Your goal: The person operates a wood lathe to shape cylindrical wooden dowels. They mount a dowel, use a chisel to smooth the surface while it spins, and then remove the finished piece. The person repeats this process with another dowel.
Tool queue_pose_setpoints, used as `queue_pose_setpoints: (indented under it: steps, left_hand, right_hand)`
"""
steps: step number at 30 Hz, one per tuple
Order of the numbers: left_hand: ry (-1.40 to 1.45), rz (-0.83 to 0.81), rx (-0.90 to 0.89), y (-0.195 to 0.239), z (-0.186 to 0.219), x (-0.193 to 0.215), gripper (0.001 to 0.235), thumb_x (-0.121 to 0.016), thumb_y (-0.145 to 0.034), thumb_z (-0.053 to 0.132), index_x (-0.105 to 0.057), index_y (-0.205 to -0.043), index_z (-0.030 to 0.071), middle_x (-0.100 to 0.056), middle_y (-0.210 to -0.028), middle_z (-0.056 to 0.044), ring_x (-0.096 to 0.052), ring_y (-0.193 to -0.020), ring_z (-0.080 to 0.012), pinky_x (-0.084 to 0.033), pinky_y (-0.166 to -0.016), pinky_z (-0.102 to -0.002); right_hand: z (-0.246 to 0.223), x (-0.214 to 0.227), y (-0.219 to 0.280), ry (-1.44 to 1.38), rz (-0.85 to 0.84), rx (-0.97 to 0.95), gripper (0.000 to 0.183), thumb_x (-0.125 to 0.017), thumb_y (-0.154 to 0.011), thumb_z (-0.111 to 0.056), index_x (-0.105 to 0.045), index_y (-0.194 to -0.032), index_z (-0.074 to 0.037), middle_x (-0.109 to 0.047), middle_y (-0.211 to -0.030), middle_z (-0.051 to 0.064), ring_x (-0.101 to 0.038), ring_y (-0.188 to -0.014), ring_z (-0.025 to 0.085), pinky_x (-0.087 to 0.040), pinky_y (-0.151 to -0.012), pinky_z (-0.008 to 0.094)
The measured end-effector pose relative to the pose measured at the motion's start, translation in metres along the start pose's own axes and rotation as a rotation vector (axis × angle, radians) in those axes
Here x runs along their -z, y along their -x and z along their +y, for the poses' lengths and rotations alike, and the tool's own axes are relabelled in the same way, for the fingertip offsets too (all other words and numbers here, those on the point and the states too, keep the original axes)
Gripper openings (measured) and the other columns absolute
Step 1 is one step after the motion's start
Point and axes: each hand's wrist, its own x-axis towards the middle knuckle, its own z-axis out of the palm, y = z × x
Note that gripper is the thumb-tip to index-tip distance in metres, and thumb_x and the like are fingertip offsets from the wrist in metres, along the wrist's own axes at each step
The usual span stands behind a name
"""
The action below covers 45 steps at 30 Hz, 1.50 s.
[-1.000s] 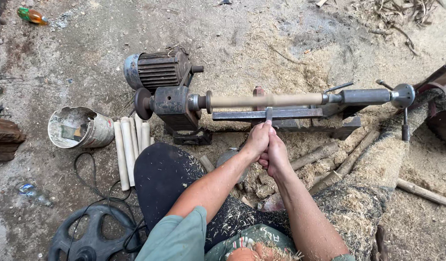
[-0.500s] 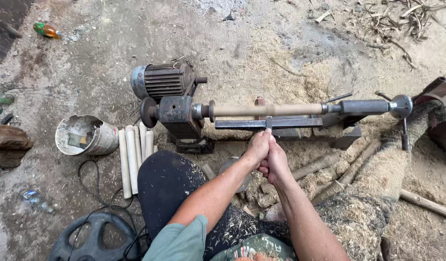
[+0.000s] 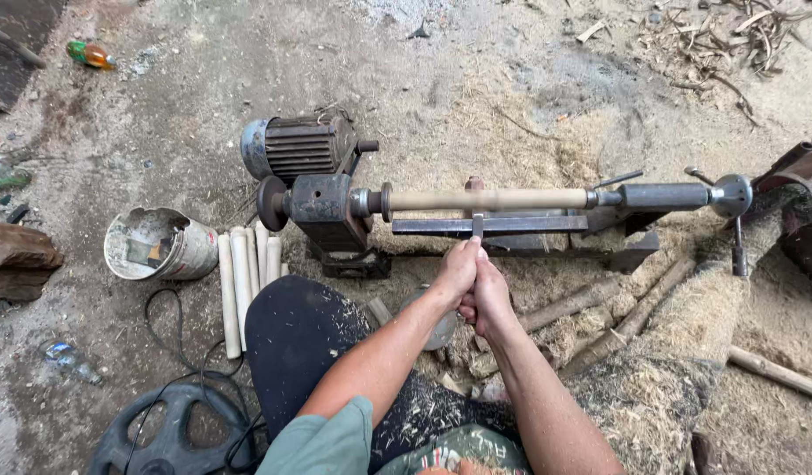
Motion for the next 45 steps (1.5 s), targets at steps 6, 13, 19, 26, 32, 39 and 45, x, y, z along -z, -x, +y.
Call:
queue_pose_setpoints:
  steps: [6,13,19,26,32,39,45]
  left_hand:
    - [-0.005,0.032,0.093,0.003,0.006,0.006,0.044,-0.038,-0.11,0.038,-0.058,-0.088,0.005,-0.056,-0.074,-0.003,-0.049,-0.061,-0.0153,-0.046,-0.055,-0.038]
    - [-0.068,0.06,0.179,0.018,0.026,0.017,0.042,-0.037,-0.11,0.037,-0.056,-0.089,0.006,-0.054,-0.078,-0.005,-0.048,-0.064,-0.0183,-0.044,-0.058,-0.042]
    - [-0.125,0.107,0.062,0.016,0.021,0.038,0.04,-0.04,-0.109,0.035,-0.059,-0.095,0.003,-0.06,-0.084,-0.006,-0.055,-0.072,-0.0166,-0.05,-0.067,-0.039]
    - [-0.146,0.146,0.095,0.015,0.018,0.064,0.049,-0.044,-0.107,0.04,-0.064,-0.09,-0.001,-0.063,-0.08,-0.011,-0.056,-0.07,-0.0217,-0.049,-0.064,-0.044]
    - [-0.234,0.216,0.027,0.014,0.018,0.08,0.041,-0.045,-0.104,0.037,-0.063,-0.095,0.002,-0.067,-0.084,-0.011,-0.061,-0.073,-0.0205,-0.051,-0.068,-0.043]
    - [-0.263,0.195,0.067,0.025,0.029,0.1,0.046,-0.041,-0.106,0.039,-0.062,-0.098,-0.001,-0.066,-0.088,-0.014,-0.061,-0.077,-0.0228,-0.05,-0.071,-0.045]
    - [-0.165,0.203,0.066,0.033,0.039,0.112,0.038,-0.041,-0.105,0.035,-0.059,-0.102,0.001,-0.065,-0.092,-0.011,-0.06,-0.082,-0.0202,-0.051,-0.075,-0.041]
  right_hand:
    - [-0.001,-0.007,-0.001,-0.052,-0.021,-0.006,0.032,-0.031,-0.109,-0.038,-0.05,-0.102,-0.014,-0.039,-0.057,-0.005,-0.028,-0.036,0.006,-0.023,-0.031,0.025]
    - [0.008,-0.013,-0.007,-0.047,-0.058,0.005,0.035,-0.033,-0.111,-0.041,-0.048,-0.102,-0.011,-0.038,-0.058,-0.005,-0.027,-0.036,0.006,-0.022,-0.03,0.024]
    - [0.024,-0.027,-0.015,-0.054,-0.081,0.015,0.033,-0.034,-0.11,-0.041,-0.051,-0.104,-0.013,-0.04,-0.06,-0.004,-0.028,-0.037,0.005,-0.024,-0.031,0.024]
    - [0.035,-0.049,-0.019,-0.025,-0.089,-0.007,0.036,-0.033,-0.109,-0.045,-0.051,-0.103,-0.014,-0.04,-0.059,-0.003,-0.027,-0.036,0.006,-0.023,-0.03,0.024]
    - [0.04,-0.065,-0.019,0.01,-0.105,0.016,0.037,-0.033,-0.109,-0.044,-0.052,-0.102,-0.013,-0.04,-0.058,-0.003,-0.028,-0.035,0.006,-0.022,-0.029,0.024]
    - [0.043,-0.086,-0.011,0.024,-0.129,0.015,0.036,-0.033,-0.11,-0.042,-0.05,-0.102,-0.011,-0.043,-0.06,-0.003,-0.03,-0.037,0.005,-0.023,-0.03,0.024]
    - [0.045,-0.103,-0.008,-0.012,-0.146,0.011,0.036,-0.032,-0.11,-0.042,-0.049,-0.098,-0.012,-0.042,-0.058,-0.002,-0.029,-0.035,0.006,-0.023,-0.029,0.025]
